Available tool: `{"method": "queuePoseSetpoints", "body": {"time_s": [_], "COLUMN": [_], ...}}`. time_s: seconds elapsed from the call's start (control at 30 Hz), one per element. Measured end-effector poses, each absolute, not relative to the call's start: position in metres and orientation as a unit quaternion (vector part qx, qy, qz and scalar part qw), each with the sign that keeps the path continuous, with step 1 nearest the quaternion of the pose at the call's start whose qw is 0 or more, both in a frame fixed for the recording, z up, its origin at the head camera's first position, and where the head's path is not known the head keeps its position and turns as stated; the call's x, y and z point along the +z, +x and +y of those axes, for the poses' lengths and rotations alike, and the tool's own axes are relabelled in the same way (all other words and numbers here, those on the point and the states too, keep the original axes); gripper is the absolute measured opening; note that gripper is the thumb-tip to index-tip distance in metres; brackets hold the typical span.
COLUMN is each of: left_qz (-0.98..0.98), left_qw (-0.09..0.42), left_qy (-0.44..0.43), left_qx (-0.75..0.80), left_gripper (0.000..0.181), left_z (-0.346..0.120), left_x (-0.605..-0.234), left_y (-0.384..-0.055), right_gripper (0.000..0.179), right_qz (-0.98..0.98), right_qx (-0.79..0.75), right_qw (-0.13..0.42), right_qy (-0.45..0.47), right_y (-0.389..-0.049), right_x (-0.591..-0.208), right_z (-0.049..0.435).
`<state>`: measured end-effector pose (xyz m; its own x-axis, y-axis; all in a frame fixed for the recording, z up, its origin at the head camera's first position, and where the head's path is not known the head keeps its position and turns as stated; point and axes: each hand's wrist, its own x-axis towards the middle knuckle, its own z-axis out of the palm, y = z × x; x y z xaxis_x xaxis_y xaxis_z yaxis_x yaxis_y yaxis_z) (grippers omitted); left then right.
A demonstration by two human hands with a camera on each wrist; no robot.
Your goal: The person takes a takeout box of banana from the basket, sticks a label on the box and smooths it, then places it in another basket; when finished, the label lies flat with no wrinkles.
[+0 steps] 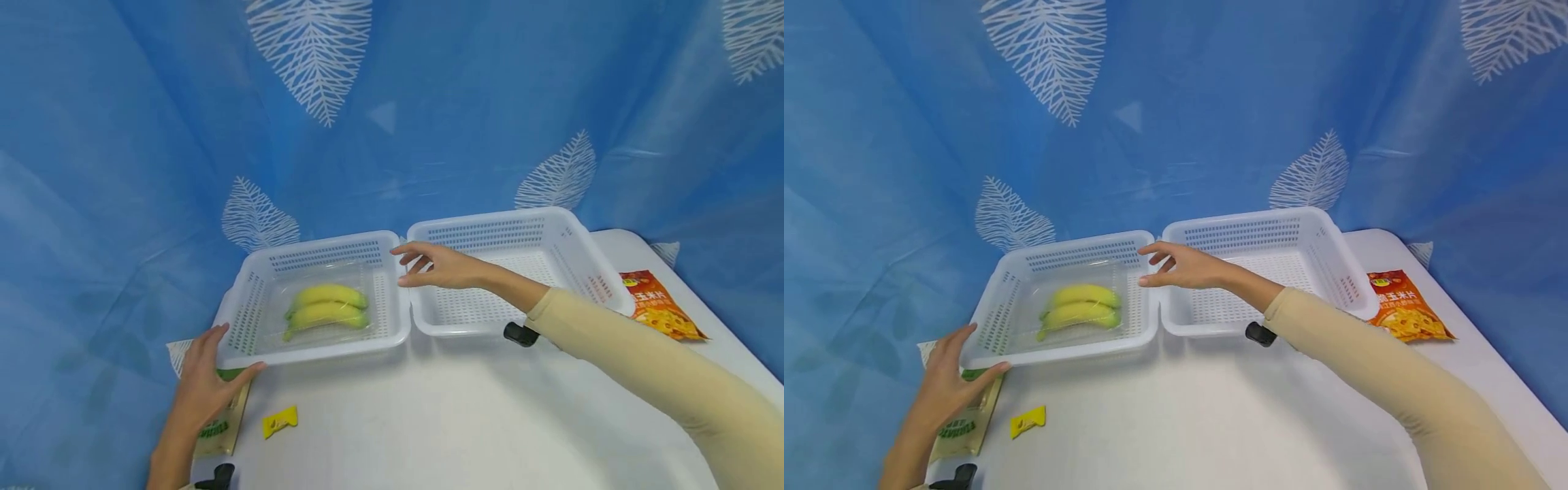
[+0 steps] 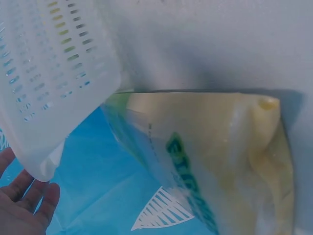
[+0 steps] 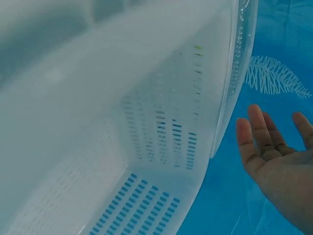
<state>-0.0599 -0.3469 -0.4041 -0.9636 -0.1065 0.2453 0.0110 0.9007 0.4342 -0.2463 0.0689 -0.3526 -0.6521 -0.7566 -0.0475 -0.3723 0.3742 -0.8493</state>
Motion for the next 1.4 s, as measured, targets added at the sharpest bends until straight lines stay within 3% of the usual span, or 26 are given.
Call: {"method": "queuePoseSetpoints", "body": {"time_s": [0.37,0.7,1.1,1.4], "left_qz": [-0.958,-0.949,-0.939,-0.937], "left_qw": [0.137,0.125,0.147,0.136], "left_qy": [0.025,0.021,0.014,0.035], "left_qx": [-0.251,-0.289,-0.311,-0.321], "left_gripper": [0.094,0.096,0.096,0.095], "left_z": [-0.351,-0.354,-0.36,-0.358], "left_x": [-0.417,-0.422,-0.423,-0.421], "left_y": [-0.062,-0.068,-0.07,-0.07], "right_gripper": [0.077,0.082,0.082,0.083], "right_qz": [0.808,0.826,0.846,0.794], "right_qx": [-0.365,-0.298,-0.254,-0.381], "right_qw": [0.288,0.29,0.284,0.381], "right_qy": [-0.361,-0.38,-0.374,-0.28], "right_y": [-0.279,-0.289,-0.291,-0.287], "right_x": [-0.363,-0.374,-0.377,-0.386], "right_z": [0.007,-0.023,-0.05,-0.056]}}
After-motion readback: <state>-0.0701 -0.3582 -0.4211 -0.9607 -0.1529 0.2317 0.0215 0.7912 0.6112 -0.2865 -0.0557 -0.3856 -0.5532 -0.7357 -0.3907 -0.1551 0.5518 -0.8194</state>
